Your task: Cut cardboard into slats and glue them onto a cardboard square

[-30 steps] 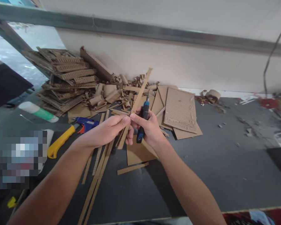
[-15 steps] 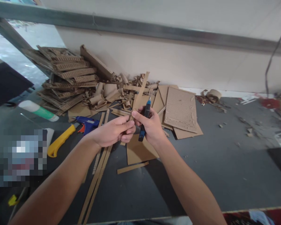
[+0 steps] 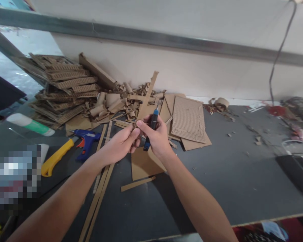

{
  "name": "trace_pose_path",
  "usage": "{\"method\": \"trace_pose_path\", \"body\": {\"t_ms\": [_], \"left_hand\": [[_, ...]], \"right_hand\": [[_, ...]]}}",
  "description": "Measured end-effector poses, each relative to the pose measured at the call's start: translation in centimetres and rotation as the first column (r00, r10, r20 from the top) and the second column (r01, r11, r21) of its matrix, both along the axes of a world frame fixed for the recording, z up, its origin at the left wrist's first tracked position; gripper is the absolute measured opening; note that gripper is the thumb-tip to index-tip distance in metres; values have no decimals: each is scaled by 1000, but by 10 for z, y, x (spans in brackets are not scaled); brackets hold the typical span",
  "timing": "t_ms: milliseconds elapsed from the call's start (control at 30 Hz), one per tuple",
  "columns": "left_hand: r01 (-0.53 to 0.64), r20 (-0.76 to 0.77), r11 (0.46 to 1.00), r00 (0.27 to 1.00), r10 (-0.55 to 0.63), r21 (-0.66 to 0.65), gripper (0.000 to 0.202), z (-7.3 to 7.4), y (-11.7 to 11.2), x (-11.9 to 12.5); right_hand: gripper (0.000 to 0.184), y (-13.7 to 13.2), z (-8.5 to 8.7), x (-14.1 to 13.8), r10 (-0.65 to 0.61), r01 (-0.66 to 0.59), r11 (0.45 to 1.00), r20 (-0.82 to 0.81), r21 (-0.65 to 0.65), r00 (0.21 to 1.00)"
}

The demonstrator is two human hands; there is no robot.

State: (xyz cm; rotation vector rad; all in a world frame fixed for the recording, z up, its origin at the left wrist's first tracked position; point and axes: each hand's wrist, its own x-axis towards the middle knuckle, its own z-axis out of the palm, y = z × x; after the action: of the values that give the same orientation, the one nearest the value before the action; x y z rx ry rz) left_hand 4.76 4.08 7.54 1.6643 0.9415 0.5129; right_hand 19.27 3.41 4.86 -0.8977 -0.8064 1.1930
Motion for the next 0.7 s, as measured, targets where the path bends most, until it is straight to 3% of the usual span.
{"method": "trace_pose_path", "body": {"t_ms": [133, 267, 400, 533, 700], "left_hand": [[-82, -110, 973, 988, 108, 216, 34, 5, -5, 5], [-15, -299, 926, 944, 138, 377, 28, 10, -7, 4], [92, -476, 841, 854, 208, 533, 22, 13, -5, 1], [206, -588, 789, 776, 230, 579, 23, 15, -2, -3], [227, -611, 779, 755, 238, 585, 34, 16, -2, -4]], "right_hand": [[33, -2, 1, 2, 18, -18, 1000, 24, 22, 1000], [33, -2, 1, 3, 10, -12, 999, 51, 36, 999], [35, -2, 3, 1, -32, 31, 999, 41, 26, 999], [36, -1, 4, 0, -66, 65, 998, 46, 23, 997], [35, -1, 1, 1, -47, 46, 998, 42, 43, 998]]}}
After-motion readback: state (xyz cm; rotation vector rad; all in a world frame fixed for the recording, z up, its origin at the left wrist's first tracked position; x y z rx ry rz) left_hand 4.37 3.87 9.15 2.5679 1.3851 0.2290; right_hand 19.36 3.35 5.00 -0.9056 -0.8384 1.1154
